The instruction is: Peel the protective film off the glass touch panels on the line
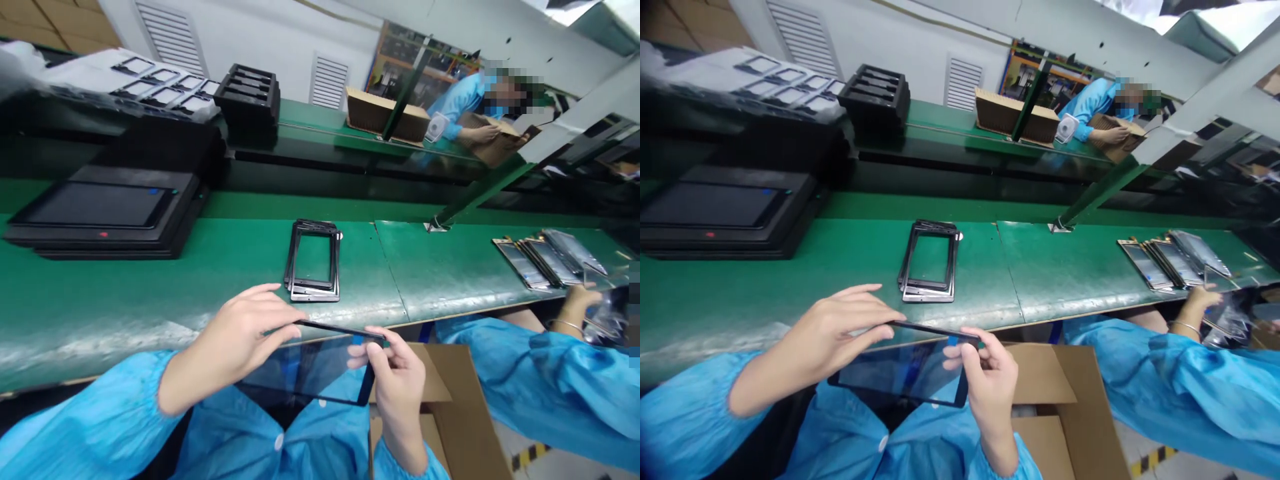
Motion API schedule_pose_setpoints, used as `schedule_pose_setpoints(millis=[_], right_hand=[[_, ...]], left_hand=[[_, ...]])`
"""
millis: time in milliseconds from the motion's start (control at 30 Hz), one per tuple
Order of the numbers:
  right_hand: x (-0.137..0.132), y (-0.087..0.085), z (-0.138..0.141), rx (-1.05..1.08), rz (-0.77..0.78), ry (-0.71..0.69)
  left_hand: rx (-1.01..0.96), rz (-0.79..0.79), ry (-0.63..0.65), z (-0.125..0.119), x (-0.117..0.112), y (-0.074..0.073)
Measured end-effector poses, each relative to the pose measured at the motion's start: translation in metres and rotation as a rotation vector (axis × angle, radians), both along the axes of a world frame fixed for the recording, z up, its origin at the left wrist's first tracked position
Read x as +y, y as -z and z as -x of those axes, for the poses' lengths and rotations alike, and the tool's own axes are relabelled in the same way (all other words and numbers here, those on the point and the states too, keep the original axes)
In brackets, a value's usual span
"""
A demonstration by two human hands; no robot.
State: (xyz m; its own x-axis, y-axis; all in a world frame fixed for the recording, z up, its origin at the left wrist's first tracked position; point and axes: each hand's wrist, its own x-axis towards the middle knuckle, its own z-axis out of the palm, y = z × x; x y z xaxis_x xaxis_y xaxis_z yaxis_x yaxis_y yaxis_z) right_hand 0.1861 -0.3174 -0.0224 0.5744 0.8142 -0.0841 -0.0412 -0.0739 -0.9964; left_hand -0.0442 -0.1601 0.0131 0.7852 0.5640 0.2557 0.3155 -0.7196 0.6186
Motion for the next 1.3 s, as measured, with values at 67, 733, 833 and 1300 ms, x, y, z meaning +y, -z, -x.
schedule_pose_setpoints(millis=[67,733,833,1300], right_hand=[[0.0,0.001,0.0,0.011,0.002,-0.006],[0.023,0.008,-0.006,0.15,0.037,-0.104],[0.024,0.003,-0.002,0.076,0.007,-0.109],[0.035,-0.005,0.005,-0.028,-0.042,-0.364]], left_hand=[[0.013,-0.032,0.002,-0.001,-0.002,-0.002],[-0.338,1.13,-0.314,-0.033,-0.041,0.02],[-0.333,1.148,-0.32,-0.031,-0.042,0.021],[0.059,0.646,0.078,-0.023,-0.02,-0.004]])
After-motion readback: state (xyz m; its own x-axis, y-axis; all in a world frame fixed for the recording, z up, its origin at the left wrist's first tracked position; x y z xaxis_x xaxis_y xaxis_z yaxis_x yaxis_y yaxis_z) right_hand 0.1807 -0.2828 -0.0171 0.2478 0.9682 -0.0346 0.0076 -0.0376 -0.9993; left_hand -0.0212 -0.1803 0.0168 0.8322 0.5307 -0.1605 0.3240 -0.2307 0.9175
